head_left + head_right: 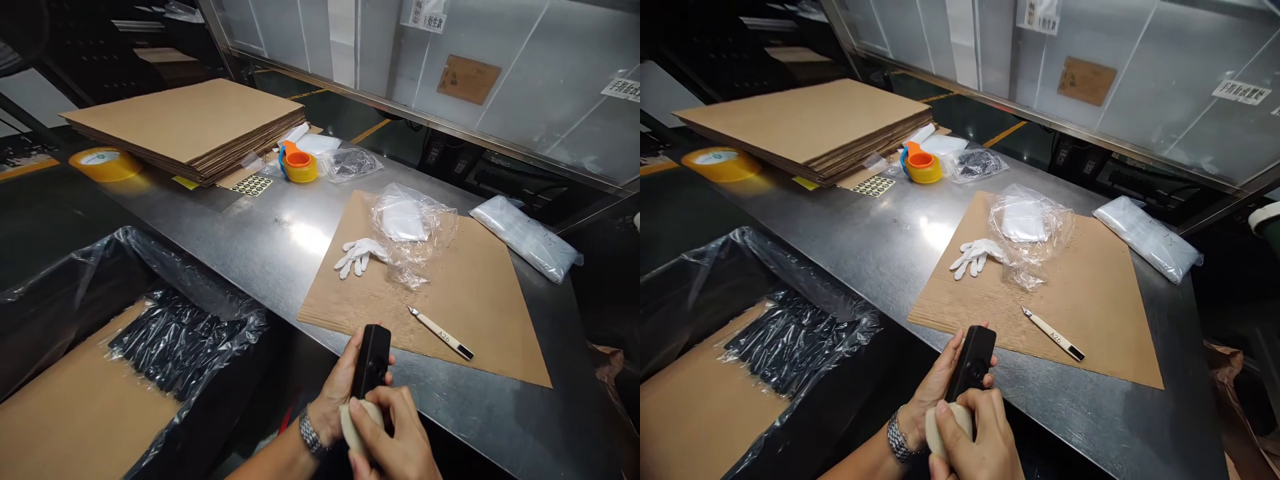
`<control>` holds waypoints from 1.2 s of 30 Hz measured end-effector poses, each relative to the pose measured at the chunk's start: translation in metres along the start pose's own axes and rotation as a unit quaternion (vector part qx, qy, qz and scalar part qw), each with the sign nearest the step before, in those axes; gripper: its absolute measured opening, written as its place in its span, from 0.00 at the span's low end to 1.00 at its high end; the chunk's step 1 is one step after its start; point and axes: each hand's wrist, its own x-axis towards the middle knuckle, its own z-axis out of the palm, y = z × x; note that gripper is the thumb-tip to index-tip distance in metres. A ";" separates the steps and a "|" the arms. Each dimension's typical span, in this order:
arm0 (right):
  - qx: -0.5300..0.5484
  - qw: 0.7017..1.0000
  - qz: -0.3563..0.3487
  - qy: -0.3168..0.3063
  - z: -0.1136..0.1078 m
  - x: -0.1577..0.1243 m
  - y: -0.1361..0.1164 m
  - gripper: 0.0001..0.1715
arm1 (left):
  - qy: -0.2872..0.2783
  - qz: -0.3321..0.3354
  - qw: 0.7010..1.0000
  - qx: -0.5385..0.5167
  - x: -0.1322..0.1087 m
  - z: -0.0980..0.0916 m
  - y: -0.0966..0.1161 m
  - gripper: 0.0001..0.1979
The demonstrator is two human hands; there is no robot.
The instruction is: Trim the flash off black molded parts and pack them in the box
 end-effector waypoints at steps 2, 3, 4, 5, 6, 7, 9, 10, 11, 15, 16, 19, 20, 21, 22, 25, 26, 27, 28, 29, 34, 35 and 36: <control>0.017 1.000 -0.001 -0.009 0.000 -0.008 0.006 0.27 | -0.034 -0.040 0.998 -0.026 0.001 -0.005 0.003 0.26; 0.016 1.000 0.001 -0.013 -0.001 -0.012 0.010 0.29 | -0.047 -0.050 0.997 -0.036 0.001 -0.007 0.005 0.27; 0.010 1.000 0.008 -0.011 -0.002 -0.016 0.013 0.30 | -0.054 -0.051 0.996 -0.043 0.001 -0.008 0.005 0.28; 0.004 1.000 0.018 -0.005 -0.003 -0.019 0.016 0.32 | -0.055 -0.046 0.996 -0.051 0.002 -0.008 0.006 0.29; 0.000 1.000 0.028 0.002 -0.004 -0.021 0.017 0.32 | -0.051 -0.043 0.996 -0.059 0.003 -0.008 0.006 0.29; -0.003 0.999 0.033 0.003 -0.003 -0.024 0.017 0.32 | -0.044 -0.041 0.996 -0.071 0.004 -0.007 0.006 0.29; -0.014 0.999 0.037 -0.003 0.000 -0.028 0.012 0.31 | -0.028 -0.037 0.994 -0.103 0.006 -0.004 0.005 0.28; -0.023 0.999 0.036 -0.007 0.003 -0.029 0.009 0.29 | -0.022 -0.028 0.992 -0.118 0.006 -0.002 0.006 0.27; -0.035 0.999 0.034 -0.007 0.005 -0.031 0.007 0.28 | -0.015 -0.020 0.991 -0.130 0.007 0.000 0.006 0.27; -0.088 0.996 0.003 0.015 0.000 -0.035 0.020 0.27 | 0.017 0.015 0.994 -0.108 0.002 0.003 0.013 0.25; -0.106 0.994 -0.002 0.020 -0.006 -0.035 0.030 0.28 | 0.023 0.033 0.995 -0.086 0.000 0.002 0.014 0.25; -0.180 0.982 0.050 0.028 -0.033 -0.034 0.075 0.28 | 0.011 0.119 0.993 0.006 -0.009 -0.002 0.013 0.20; -0.210 0.973 0.091 0.031 -0.044 -0.034 0.094 0.26 | -0.002 0.157 0.987 0.044 -0.012 -0.003 0.012 0.18; -0.247 0.959 0.133 0.040 -0.054 -0.033 0.114 0.23 | -0.017 0.197 0.976 0.087 -0.015 -0.005 0.010 0.18; -0.282 0.943 0.173 0.047 -0.064 -0.031 0.133 0.21 | -0.034 0.237 0.961 0.136 -0.017 -0.007 0.007 0.19; -0.324 0.917 0.228 0.052 -0.085 -0.027 0.180 0.23 | -0.082 0.333 0.891 0.296 -0.021 -0.016 0.002 0.29; -0.325 0.915 0.236 0.042 -0.088 -0.025 0.190 0.22 | -0.095 0.350 0.869 0.337 -0.022 -0.019 0.002 0.32; -0.326 0.914 0.242 0.030 -0.089 -0.024 0.196 0.22 | -0.105 0.363 0.850 0.366 -0.022 -0.022 0.002 0.34; -0.326 0.913 0.246 0.023 -0.089 -0.021 0.197 0.22 | -0.113 0.371 0.836 0.388 -0.021 -0.026 0.002 0.35; -0.325 0.912 0.249 0.019 -0.087 -0.019 0.194 0.23 | -0.119 0.377 0.825 0.405 -0.021 -0.029 0.003 0.35; -0.241 0.946 0.218 -0.007 -0.068 -0.003 0.126 0.22 | -0.112 0.402 0.773 0.478 -0.020 -0.034 0.005 0.34; -0.166 0.965 0.202 -0.035 -0.065 0.001 0.107 0.20 | -0.110 0.407 0.765 0.487 -0.020 -0.034 0.005 0.33; -0.097 0.976 0.187 -0.060 -0.062 0.005 0.088 0.18 | -0.109 0.411 0.758 0.495 -0.021 -0.033 0.006 0.33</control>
